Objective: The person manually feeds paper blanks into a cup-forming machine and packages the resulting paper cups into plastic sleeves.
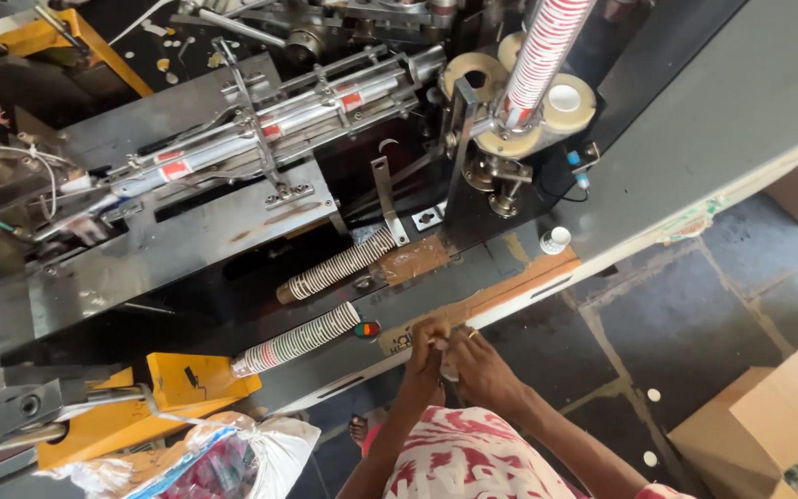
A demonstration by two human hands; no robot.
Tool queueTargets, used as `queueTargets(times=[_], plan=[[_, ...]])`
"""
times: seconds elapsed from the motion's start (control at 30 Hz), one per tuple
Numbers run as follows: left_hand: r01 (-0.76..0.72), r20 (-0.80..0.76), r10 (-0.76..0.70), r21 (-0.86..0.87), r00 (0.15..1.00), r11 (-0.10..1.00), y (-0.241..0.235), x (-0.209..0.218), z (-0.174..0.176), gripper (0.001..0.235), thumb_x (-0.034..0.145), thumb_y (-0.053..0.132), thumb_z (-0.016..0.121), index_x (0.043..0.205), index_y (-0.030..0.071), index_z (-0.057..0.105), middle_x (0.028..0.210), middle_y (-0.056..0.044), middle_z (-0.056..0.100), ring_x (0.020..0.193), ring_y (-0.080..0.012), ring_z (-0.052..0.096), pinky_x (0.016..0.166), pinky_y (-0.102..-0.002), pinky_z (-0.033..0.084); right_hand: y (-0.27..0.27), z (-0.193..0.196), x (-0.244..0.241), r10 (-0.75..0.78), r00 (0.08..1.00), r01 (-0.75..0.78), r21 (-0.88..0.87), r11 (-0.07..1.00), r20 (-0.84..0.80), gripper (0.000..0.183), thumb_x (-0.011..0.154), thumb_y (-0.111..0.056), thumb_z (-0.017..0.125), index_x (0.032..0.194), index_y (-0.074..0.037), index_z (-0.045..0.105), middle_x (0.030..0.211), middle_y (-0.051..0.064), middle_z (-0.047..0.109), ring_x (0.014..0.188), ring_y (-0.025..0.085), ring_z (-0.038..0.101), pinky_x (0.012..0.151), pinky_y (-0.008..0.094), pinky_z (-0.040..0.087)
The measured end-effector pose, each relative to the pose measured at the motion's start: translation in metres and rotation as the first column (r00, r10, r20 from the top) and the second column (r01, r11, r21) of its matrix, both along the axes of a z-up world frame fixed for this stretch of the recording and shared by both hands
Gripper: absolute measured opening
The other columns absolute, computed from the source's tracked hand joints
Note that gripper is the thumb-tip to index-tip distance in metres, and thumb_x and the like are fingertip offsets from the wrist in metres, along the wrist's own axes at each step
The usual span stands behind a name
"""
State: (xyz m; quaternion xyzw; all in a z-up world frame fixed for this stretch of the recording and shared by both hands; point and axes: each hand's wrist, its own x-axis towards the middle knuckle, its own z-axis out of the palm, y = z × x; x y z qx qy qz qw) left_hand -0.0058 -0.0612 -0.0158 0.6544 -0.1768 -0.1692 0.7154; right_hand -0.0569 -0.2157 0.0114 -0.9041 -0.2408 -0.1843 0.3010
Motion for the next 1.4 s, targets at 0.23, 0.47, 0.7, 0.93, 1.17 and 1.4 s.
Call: queueTargets(times=[0.23,0.47,0.7,0.93,1.17,1.4], plan=[[0.405,-0.102,-0.413,-0.094,0.905,0.91,-0.02,-0.005,0.035,0.031,0.114,0.021,0.045,0.095,0.001,0.058,0.098,-0.01,0.069,0.08,-0.0132,0.061,0.074,-0.029,0.05,-0.048,0.025,-0.015,-0.387,0.918,0.391,0.033,0.92,-0.09,0.04,0.062,-0.009,0.084,0.092,-0.011,0.058,0.096,0.015,0.061,0.09,0.037,0.06,0.073,0.048,0.05],[0.334,-0.166,-0.44,-0.438,0.883,0.835,-0.06,-0.014,-0.004,0.023,0.113,0.018,0.057,0.097,0.001,0.06,0.103,-0.012,0.065,0.083,-0.0153,0.059,0.072,-0.031,0.049,-0.059,0.023,-0.064,-0.642,0.708,0.695,0.451,0.559,-0.295,0.032,0.096,-0.005,0.078,0.111,-0.01,0.05,0.11,0.006,0.069,0.094,0.024,0.074,0.083,0.036,0.058],[0.419,-0.019,-0.44,-0.268,0.898,0.867,-0.094,0.0,0.084,0.039,0.108,0.024,0.053,0.137,-0.003,0.054,0.136,-0.017,0.056,0.123,-0.0267,0.053,0.105,-0.035,0.045,-0.095,0.083,-0.119,-0.843,0.459,0.784,-0.319,0.533,-0.281,0.053,0.075,-0.017,0.081,0.12,0.001,0.06,0.107,0.022,0.064,0.101,0.041,0.063,0.088,0.052,0.051],[0.538,-0.045,-0.556,0.326,0.83,0.777,-0.011,0.014,-0.004,0.026,0.101,0.021,0.061,0.119,0.004,0.069,0.118,-0.009,0.073,0.107,-0.0226,0.073,0.094,-0.035,0.056,-0.23,0.01,-0.278,-0.922,-0.264,0.922,-0.354,-0.155,-0.283,0.046,0.108,-0.039,0.055,0.131,-0.001,0.065,0.126,0.025,0.07,0.114,0.036,0.069,0.094,0.041,0.054],[0.447,0.057,-0.486,0.308,0.872,0.839,0.005,0.007,0.018,0.023,0.101,0.017,0.06,0.116,0.002,0.067,0.121,-0.014,0.072,0.112,-0.0283,0.07,0.097,-0.036,0.053,-0.083,-0.061,-0.096,-0.679,0.646,0.762,0.241,0.601,-0.348,0.039,0.073,0.024,0.048,0.096,0.001,0.072,0.098,0.014,0.076,0.087,0.024,0.076,0.084,0.031,0.06],[0.173,0.186,-0.331,0.569,0.925,0.804,0.101,-0.002,0.014,0.027,0.096,0.022,0.064,0.111,0.0,0.068,0.109,-0.018,0.071,0.104,-0.0377,0.066,0.09,-0.046,0.051,0.049,-0.092,0.005,-0.024,0.798,0.377,0.468,0.799,-0.602,0.03,0.08,0.013,0.066,0.108,0.003,0.07,0.09,0.012,0.073,0.084,0.02,0.073,0.075,0.031,0.057]])
